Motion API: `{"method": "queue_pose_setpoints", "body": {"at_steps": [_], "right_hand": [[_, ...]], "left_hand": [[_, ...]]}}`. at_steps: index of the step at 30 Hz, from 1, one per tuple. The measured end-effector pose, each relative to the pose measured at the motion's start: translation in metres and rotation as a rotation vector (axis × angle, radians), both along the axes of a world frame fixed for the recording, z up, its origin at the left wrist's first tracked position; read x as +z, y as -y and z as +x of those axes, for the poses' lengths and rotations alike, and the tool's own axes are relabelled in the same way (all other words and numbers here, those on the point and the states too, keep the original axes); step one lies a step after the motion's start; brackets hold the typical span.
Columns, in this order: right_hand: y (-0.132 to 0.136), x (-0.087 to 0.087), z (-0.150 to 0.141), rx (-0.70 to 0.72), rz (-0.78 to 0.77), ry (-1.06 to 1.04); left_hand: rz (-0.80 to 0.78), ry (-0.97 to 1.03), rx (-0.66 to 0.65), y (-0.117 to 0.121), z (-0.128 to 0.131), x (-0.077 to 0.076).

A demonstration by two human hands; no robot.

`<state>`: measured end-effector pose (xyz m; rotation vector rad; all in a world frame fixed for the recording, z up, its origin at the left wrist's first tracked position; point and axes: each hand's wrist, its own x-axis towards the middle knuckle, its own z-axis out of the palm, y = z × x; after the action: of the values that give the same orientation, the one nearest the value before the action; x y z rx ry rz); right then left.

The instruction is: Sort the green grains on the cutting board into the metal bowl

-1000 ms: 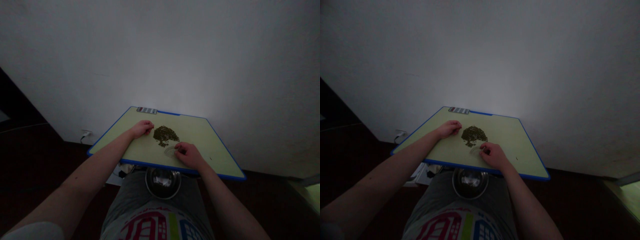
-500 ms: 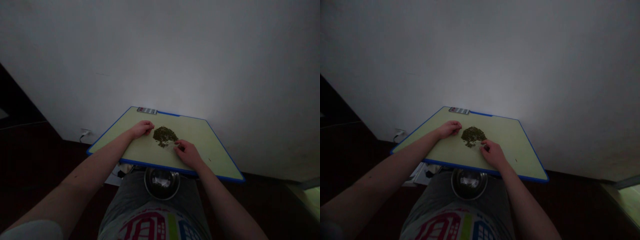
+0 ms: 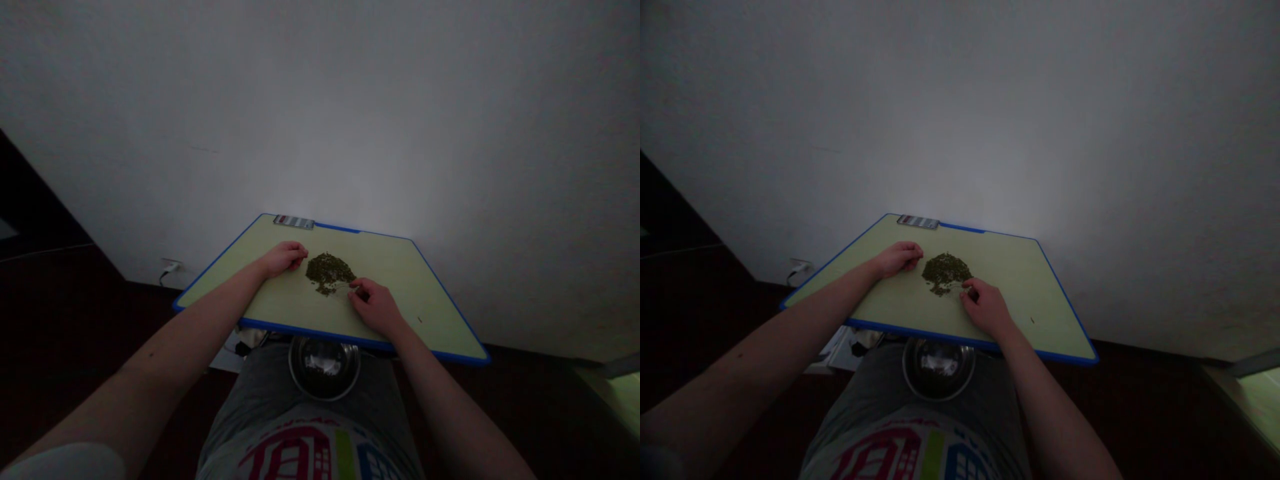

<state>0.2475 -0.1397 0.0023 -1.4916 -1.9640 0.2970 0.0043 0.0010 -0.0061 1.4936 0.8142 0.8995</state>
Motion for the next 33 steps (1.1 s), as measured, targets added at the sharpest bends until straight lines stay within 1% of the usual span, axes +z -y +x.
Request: {"method": "queue_pose_setpoints", "body": {"at_steps": [12, 19, 33], "right_hand": [[-0.0004, -0.0007, 0.0013, 0.082, -0.019, 0.003], [0.0007, 0.0001, -0.0002, 0.141, -0.034, -0.008], [0.0073, -0.0011, 0.0037, 0.181, -0.032, -0.019]], "left_hand": [[-0.013, -0.002, 0.007, 0.0008, 0.0010, 0.0007], [-0.017, 0.033, -0.002, 0.0010, 0.0019, 0.0005], [-0.008, 0.012, 0.005, 0.0022, 0.0011, 0.0009]]}}
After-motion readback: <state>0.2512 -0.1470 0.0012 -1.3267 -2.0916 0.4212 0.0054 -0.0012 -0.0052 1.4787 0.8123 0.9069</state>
